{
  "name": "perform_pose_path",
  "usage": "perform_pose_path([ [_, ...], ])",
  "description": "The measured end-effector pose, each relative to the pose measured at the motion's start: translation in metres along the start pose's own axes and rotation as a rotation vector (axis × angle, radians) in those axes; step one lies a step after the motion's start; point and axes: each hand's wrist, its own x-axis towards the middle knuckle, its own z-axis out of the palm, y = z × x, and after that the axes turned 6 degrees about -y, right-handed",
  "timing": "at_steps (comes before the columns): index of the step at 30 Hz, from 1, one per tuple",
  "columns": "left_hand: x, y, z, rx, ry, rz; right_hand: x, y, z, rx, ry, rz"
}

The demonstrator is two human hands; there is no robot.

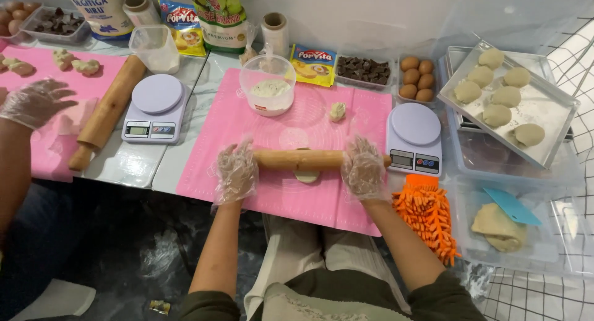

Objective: Rounding dough balls, flattening them with a rolling pin, adding chocolate filling, and folding the dough to prepare buns.

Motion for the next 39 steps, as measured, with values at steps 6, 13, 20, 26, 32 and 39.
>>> perform_pose_path([
  [6,-0.013,0.137,-0.052,0.721,-0.127,0.558,-0.014,-0.019,-0.068,0.127,0.087,0.056],
  [13,-0.039,0.145,-0.066,0.826,-0.148,0.341,-0.036,-0.021,-0.088,0.086,0.028,-0.027],
  [20,-0.022,0.156,-0.050,0.953,-0.398,0.173,0.000,-0.009,0.075,-0.785,-0.359,0.821],
  [26,0.012,0.127,-0.036,0.948,-0.436,0.414,0.038,0.004,0.067,-0.816,-0.603,0.979],
  [32,0.056,0.119,0.006,1.086,-0.355,0.310,0.044,0.026,0.048,0.162,-0.586,0.320],
  [39,0.064,0.160,0.010,1.124,-0.560,-0.113,0.032,0.028,0.059,0.271,-0.598,0.310],
])
